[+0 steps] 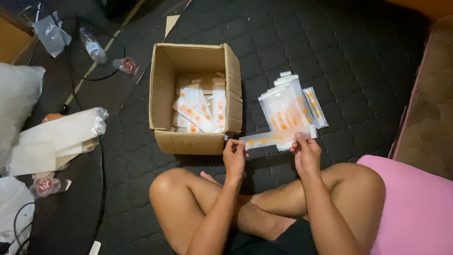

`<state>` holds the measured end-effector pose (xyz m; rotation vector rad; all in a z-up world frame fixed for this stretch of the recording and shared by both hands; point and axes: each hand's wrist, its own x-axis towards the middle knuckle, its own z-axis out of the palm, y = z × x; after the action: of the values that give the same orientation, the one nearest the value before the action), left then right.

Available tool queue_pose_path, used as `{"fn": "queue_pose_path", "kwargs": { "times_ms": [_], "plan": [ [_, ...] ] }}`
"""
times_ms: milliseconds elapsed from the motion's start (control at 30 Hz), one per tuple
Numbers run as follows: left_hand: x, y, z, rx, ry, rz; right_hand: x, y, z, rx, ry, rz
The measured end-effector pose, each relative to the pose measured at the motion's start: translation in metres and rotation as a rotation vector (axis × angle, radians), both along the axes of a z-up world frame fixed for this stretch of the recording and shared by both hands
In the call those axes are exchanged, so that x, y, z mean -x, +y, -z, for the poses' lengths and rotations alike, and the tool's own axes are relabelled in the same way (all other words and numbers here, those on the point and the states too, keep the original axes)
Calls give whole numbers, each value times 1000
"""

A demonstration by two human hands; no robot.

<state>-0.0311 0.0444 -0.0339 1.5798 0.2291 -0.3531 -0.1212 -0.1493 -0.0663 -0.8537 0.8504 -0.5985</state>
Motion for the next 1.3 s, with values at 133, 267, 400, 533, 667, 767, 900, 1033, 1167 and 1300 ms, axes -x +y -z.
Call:
{"fn": "queue_pose_path", "kwargs": {
  "times_ms": [133, 267, 400, 533, 667, 767, 900, 1033, 1167, 1300],
  "plan": [
    [0, 0, -7, 14, 11, -18, 0, -2, 9, 6, -4, -4],
    [0, 0, -4, 10, 16, -26, 1, 0, 6, 18, 3, 6],
    [-2, 1, 5, -2, -1, -14, 1, 2, 1, 35, 2, 3],
    [-5, 5, 24, -2, 0, 35, 2, 1, -10, 52, 0, -1],
    [15, 12, 7, -536, -120, 620, 2, 18, -71, 121, -102, 22],
    [25, 6, 4, -746, -302, 814, 1, 21, -57, 170, -150, -16],
    [17, -4, -31, -416, -441, 650, 7, 29, -33, 372, 7, -169],
    [11, -11, -16, -28, -349, 483, 5, 27, 34, 456, 142, -325],
    [7, -13, -2, 6, -400, 412, 5, 39, 27, 493, 154, -402],
    [0, -23, -11, 13, -452, 397, 8, 40, 9, 463, 141, -416]
  ]
}}
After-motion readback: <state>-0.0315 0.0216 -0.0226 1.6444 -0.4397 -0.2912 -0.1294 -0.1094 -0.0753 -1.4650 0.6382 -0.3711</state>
